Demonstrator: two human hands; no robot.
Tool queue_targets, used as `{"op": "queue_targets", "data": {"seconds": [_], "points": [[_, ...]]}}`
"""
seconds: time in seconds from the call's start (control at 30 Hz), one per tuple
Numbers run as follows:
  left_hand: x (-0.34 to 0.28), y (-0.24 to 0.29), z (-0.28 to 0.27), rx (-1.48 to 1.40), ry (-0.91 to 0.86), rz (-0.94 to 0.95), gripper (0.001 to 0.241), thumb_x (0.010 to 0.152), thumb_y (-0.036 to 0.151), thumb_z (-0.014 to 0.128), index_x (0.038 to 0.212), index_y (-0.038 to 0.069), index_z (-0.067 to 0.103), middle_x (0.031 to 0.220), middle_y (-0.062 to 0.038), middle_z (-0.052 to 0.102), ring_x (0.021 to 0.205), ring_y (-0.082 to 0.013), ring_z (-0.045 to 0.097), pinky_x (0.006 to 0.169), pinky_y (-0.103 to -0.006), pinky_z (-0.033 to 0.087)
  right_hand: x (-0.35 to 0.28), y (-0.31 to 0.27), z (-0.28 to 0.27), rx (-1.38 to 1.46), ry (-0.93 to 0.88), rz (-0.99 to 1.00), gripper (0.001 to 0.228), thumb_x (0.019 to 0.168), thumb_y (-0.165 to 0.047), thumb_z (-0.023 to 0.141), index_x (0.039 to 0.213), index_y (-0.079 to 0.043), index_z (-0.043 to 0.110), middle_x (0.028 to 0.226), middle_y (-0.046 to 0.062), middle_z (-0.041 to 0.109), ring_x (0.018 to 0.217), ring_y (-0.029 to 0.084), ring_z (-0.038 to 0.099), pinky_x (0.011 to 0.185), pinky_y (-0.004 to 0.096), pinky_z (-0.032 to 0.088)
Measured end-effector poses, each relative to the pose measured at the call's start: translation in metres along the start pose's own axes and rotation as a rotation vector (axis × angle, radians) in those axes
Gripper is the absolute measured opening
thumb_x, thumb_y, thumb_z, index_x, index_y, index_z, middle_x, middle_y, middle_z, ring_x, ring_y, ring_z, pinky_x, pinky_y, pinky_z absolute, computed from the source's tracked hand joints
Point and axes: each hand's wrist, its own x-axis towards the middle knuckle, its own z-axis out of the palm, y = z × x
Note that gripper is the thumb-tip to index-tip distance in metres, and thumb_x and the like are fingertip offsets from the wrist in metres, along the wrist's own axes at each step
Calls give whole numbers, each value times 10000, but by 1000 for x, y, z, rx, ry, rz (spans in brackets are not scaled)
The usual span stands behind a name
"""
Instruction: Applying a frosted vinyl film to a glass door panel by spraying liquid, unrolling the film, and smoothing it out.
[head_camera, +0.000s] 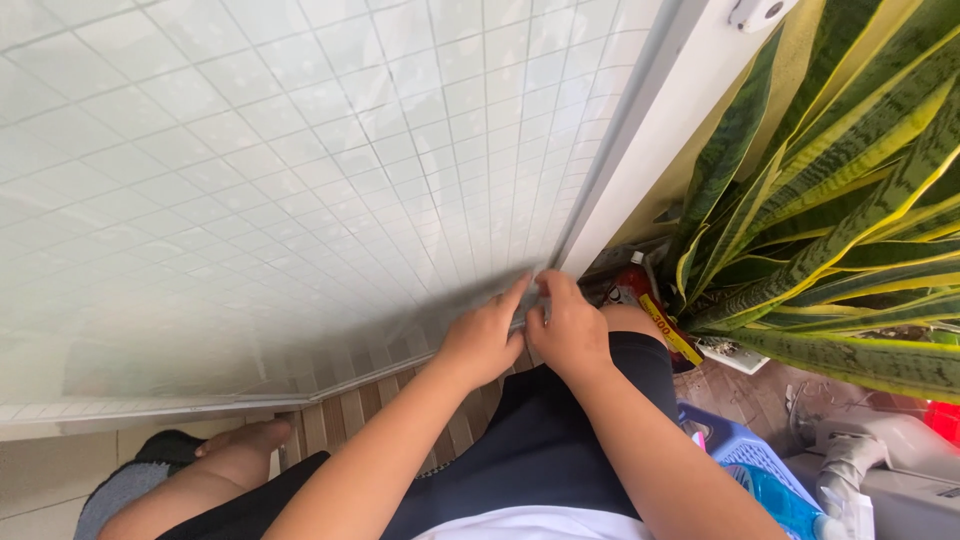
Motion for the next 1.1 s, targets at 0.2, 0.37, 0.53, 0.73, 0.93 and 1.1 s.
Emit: {"op": "queue_targets", "data": {"seconds": [0.2, 0.37, 0.53, 0.73, 0.93, 1.1], "points": [[0, 42, -6, -89, 583, 379, 632, 1021, 111, 491, 1625, 169, 314, 1292, -62, 704, 1130, -208, 710, 884, -356, 608, 8, -49, -67, 384, 455, -232, 547, 926, -39, 612, 1454, 14, 479, 833, 57, 637, 522, 208, 604, 434, 302, 481], [-3, 69, -37, -151, 492, 285, 628, 1039, 108, 449, 1633, 175, 258, 1249, -180, 706, 1068, -337, 726, 852, -470, 613, 15, -60, -96, 399, 369, -189, 651, 884, 8, 583, 1516, -7, 429, 783, 74, 618, 517, 212, 588, 447, 311, 451], [-8, 60, -25, -155, 311, 162, 598, 1043, 185, 428, 1620, 167, 274, 1294, -229, 674, 1078, -387, 720, 850, -513, 599, 3, -47, -83, 305, 240, -100, 587, 895, -48, 600, 1475, -35, 506, 794, 83, 655, 556, 250, 636, 462, 355, 499], [-6, 73, -45, -92, 579, 358, 601, 1047, 137, 491, 1622, 162, 319, 1217, -110, 736, 1029, -259, 749, 807, -397, 624, 18, -74, -117, 320, 446, -276, 592, 874, 4, 637, 1457, -9, 537, 795, 27, 644, 500, 174, 599, 407, 280, 456], [-1, 80, -55, -78, 632, 386, 600, 1080, 155, 473, 1639, 249, 276, 1301, -110, 714, 1091, -265, 742, 853, -448, 617, 24, -82, -124, 363, 458, -230, 608, 914, 6, 549, 1509, -50, 435, 825, 35, 648, 528, 213, 599, 454, 320, 442], [-17, 84, -47, -124, 547, 385, 679, 997, 98, 540, 1627, 140, 288, 1199, -208, 726, 969, -347, 757, 786, -471, 618, 9, -77, -119, 357, 444, -226, 539, 879, 15, 575, 1416, -9, 535, 715, 61, 643, 478, 220, 584, 427, 319, 449]]}}
